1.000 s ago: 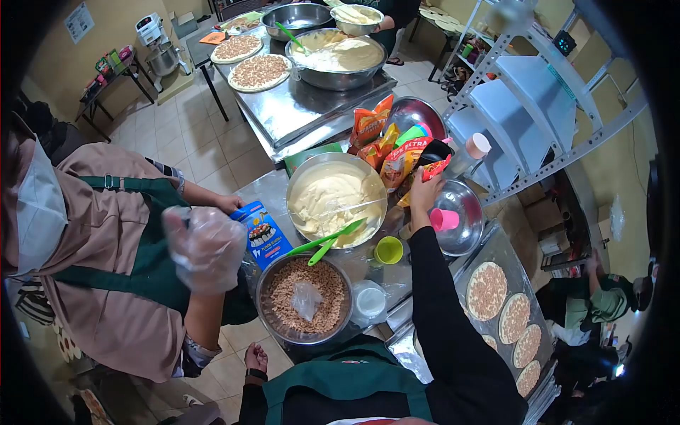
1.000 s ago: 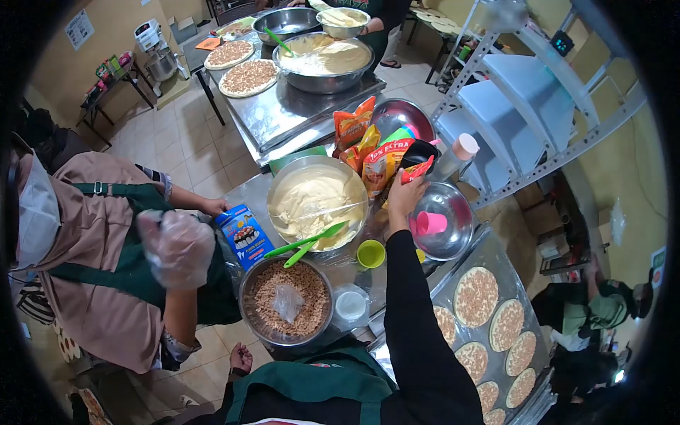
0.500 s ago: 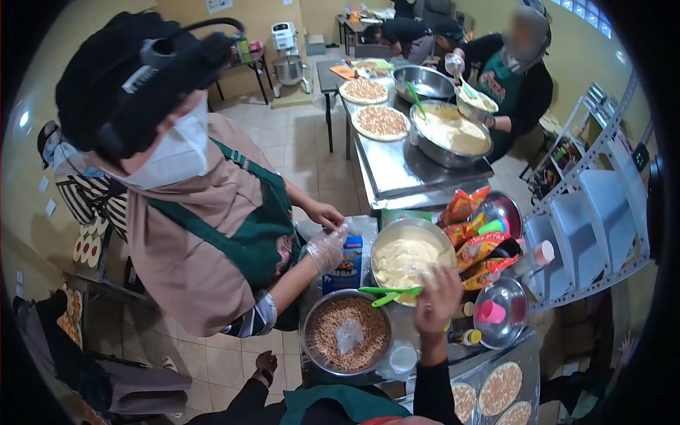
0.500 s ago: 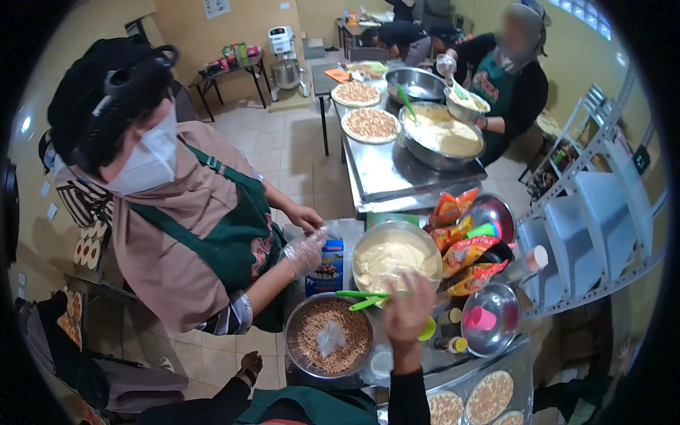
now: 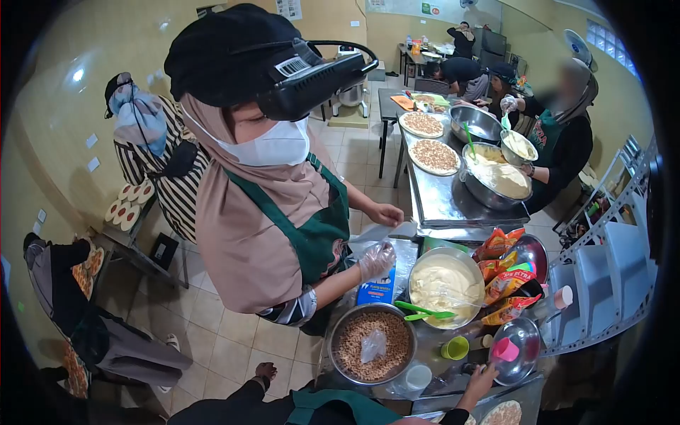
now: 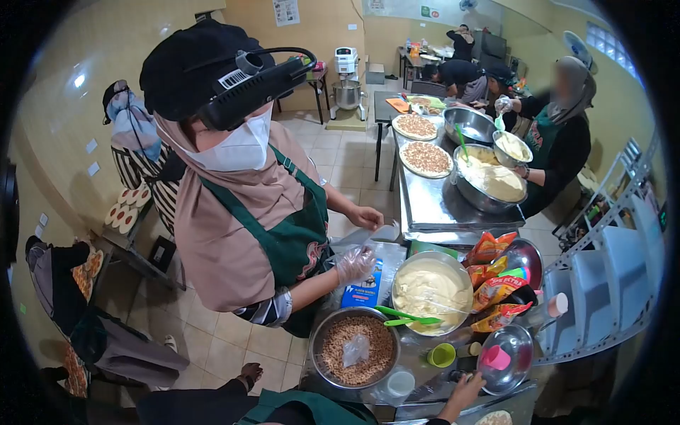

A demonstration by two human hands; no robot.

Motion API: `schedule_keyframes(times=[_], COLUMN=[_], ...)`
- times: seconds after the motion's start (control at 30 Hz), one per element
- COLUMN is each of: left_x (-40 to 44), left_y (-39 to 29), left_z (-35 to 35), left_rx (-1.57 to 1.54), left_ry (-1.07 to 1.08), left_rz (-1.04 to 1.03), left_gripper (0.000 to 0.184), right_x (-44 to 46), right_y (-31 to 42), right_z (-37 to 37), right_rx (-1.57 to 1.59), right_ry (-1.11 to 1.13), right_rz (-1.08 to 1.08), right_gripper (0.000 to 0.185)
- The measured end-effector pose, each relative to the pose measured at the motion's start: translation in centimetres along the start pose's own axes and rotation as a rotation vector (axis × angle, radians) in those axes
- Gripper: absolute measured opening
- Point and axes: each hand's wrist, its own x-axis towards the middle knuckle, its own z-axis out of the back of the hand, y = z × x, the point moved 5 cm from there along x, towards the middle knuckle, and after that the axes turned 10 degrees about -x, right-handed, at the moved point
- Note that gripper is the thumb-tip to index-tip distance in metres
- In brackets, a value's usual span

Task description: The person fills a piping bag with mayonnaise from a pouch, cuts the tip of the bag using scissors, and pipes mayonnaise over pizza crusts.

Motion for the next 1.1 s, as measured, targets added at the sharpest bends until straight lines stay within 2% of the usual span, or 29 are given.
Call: schedule_keyframes(times=[0.07, 0.17, 0.27, 0.33, 0.37, 0.4, 0.47, 0.53, 0.6, 0.67, 0.7, 0.8, 0.83, 0.9, 0.97, 1.07, 1.1], left_x=[-0.1, 1.2, 3.0, 3.6, 3.3, 3.2, 2.1, 0.7, -2.1, -7.8, -11.2, -21.6, -24.3, -27.8, -29.9, -31.8, -31.7], left_y=[-0.1, 1.3, 2.4, 2.9, 2.5, 2.2, 1.5, -0.3, -4.5, -12.1, -15.9, -24.0, -25.2, -26.6, -27.0, -26.8, -26.9], left_z=[-0.2, -0.1, -1.0, -1.5, -2.0, -2.7, -4.6, -8.7, -15.7, -25.4, -30.3, -40.9, -42.7, -43.9, -43.7, -43.9, -43.1], left_rx=[-0.026, -0.100, -0.137, -0.155, -0.148, -0.134, -0.077, -0.009, 0.052, 0.040, 0.029, -0.005, -0.004, -0.032, -0.060, -0.090, -0.132], left_ry=[-0.013, 0.031, 0.093, 0.137, 0.144, 0.160, 0.221, 0.355, 0.556, 0.811, 0.936, 1.236, 1.296, 1.373, 1.413, 1.442, 1.427], left_rz=[-0.018, 0.046, 0.119, 0.163, 0.168, 0.165, 0.177, 0.162, 0.086, -0.015, -0.052, -0.044, -0.013, 0.062, 0.148, 0.317, 0.388], left_gripper=[0.015, 0.015, 0.013, 0.012, 0.011, 0.011, 0.011, 0.011, 0.012, 0.013, 0.014, 0.017, 0.018, 0.021, 0.023, 0.027, 0.028], right_x=[-0.5, -0.8, -0.3, -0.7, -0.8, -1.2, 0.4, 3.8, 7.4, 10.9, 12.9, 16.6, 16.5, 17.6, 17.9, 17.8, 17.5], right_y=[-0.3, -1.8, -2.4, -1.4, -1.1, 0.4, 0.0, 0.9, 2.0, 4.5, 5.3, 8.1, 8.6, 8.6, 8.1, 6.6, 6.2], right_z=[1.5, -0.2, -2.1, -0.7, 0.3, 3.7, 5.6, 9.0, 9.9, 10.3, 8.4, 7.8, 8.3, 6.6, 6.2, 4.5, 4.2], right_rx=[0.036, 0.047, 0.035, 0.123, 0.056, -0.063, -0.138, 0.118, 0.406, 0.374, 0.463, 0.346, 0.336, 0.289, 0.370, 0.356, 0.467], right_ry=[-0.094, -0.022, -0.035, -0.120, -0.025, 0.036, -0.053, -0.068, -0.114, -0.173, -0.253, 0.063, 0.055, -0.072, 0.099, -0.012, 0.062], right_rz=[0.008, 0.086, 0.194, 0.246, 0.249, 0.141, 0.022, -0.070, -0.124, -0.112, -0.074, -0.195, -0.154, -0.237, -0.229, -0.301, -0.264], right_gripper=[0.030, 0.033, 0.048, 0.060, 0.077, 0.075, 0.068, 0.058, 0.062, 0.067, 0.064, 0.074, 0.066, 0.056, 0.048, 0.037, 0.037])
